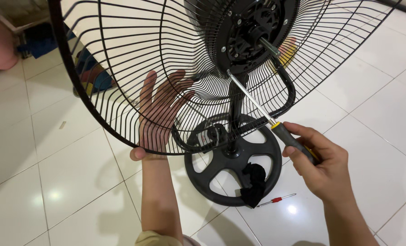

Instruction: The person uses a screwdriver to tighten screws on the front grill and central hub of a standing fan. They switch between a yellow-handled and a red-handled screwdriver, repeatedly adjusting the same screws while seated on the floor.

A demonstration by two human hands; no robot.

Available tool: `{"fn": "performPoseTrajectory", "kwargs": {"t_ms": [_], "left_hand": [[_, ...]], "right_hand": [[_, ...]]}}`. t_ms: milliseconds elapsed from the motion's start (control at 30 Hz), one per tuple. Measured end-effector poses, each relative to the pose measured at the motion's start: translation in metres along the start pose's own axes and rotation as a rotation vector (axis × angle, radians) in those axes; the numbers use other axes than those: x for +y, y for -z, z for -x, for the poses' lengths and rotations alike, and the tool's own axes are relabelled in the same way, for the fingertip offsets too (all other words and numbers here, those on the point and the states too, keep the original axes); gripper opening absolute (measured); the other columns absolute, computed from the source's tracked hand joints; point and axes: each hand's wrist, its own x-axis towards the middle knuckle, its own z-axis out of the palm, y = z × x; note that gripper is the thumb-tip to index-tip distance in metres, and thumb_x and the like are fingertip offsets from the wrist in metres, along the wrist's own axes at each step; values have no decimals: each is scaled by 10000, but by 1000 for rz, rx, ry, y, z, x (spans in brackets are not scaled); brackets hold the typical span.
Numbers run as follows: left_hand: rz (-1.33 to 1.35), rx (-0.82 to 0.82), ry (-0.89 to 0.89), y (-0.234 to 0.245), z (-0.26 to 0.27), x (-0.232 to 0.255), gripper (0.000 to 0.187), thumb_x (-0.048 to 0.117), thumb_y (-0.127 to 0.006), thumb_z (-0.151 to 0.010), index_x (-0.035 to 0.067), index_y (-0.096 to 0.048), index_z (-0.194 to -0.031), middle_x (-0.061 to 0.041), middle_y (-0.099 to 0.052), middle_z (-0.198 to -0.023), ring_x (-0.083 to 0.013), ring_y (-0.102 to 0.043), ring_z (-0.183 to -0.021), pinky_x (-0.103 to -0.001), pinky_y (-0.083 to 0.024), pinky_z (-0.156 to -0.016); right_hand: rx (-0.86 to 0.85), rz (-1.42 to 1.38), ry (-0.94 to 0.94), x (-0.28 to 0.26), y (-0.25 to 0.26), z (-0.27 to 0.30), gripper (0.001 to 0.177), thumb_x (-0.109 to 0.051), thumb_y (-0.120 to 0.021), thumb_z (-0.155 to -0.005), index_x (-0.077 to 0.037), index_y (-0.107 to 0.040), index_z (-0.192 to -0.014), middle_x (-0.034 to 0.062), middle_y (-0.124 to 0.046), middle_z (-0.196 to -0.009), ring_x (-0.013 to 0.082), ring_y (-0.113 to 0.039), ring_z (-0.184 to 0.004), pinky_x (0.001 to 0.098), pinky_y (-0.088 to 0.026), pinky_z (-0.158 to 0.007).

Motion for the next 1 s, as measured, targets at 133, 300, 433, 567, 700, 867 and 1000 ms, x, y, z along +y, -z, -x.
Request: {"fn": "performPoseTrajectory", "kwargs": {"t_ms": [133, 300, 433, 567, 700, 867, 1000], "left_hand": [[-6, 1, 4, 0, 1, 0, 1318, 905, -483, -784, -44, -128, -1626, -360, -225, -1656, -450, -256, -1578, -575, -244, -1323], [4, -16, 24, 5, -5, 0, 1312, 902, -479, -788, -48, -134, -1625, -357, -230, -1655, -447, -260, -1576, -571, -247, -1322], [8, -12, 31, 6, -3, -3, 1308, 900, -476, -792, -50, -138, -1624, -354, -234, -1655, -445, -263, -1575, -568, -249, -1322], [3, -3, 27, 2, 2, -8, 1303, 897, -473, -795, -53, -142, -1623, -352, -237, -1655, -443, -266, -1573, -565, -251, -1322], [12, -2, 35, -1, 3, -13, 1298, 895, -470, -798, -55, -147, -1622, -350, -241, -1655, -440, -269, -1572, -562, -253, -1321], [23, -6, 37, 0, -1, -13, 1293, 892, -466, -802, -59, -152, -1620, -347, -246, -1655, -437, -273, -1570, -558, -256, -1321], [32, -10, 43, 1, -2, -14, 1289, 889, -462, -805, -61, -156, -1619, -344, -249, -1655, -435, -277, -1569, -555, -258, -1320]], "right_hand": [[5, 5, 2, 0, 0, 1, 434, 51, -628, -895, 2, -668, -1325, 16, -684, -801, 14, -457, -568, 186, -357, -489], [34, 0, -35, -6, -5, 4, 415, 54, -618, -900, -1, -685, -1306, 36, -682, -781, 21, -434, -546, 194, -343, -475], [31, 19, -48, -16, -4, -1, 396, 54, -621, -920, -4, -712, -1301, 65, -696, -771, 36, -432, -540, 199, -344, -477], [14, 282, 286, -31, 1, -6, 305, 49, -641, -943, 14, -693, -1242, 99, -747, -1077, 69, -652, -745, 190, -499, -616], [85, 505, 354, -46, 0, -1, 305, 22, -687, -907, 7, -713, -1211, 146, -759, -1125, 95, -658, -706, 205, -506, -622], [17, 480, 32, -49, 3, -16, 368, -131, -683, -923, 10, -687, -1263, 119, -755, -856, 97, -646, -618, 241, -503, -560], [-107, 482, -269, -47, 9, -29, 270, -230, -630, -972, -11, -763, -1057, 122, -711, -638, 134, -557, -497, 296, -436, -448]]}}
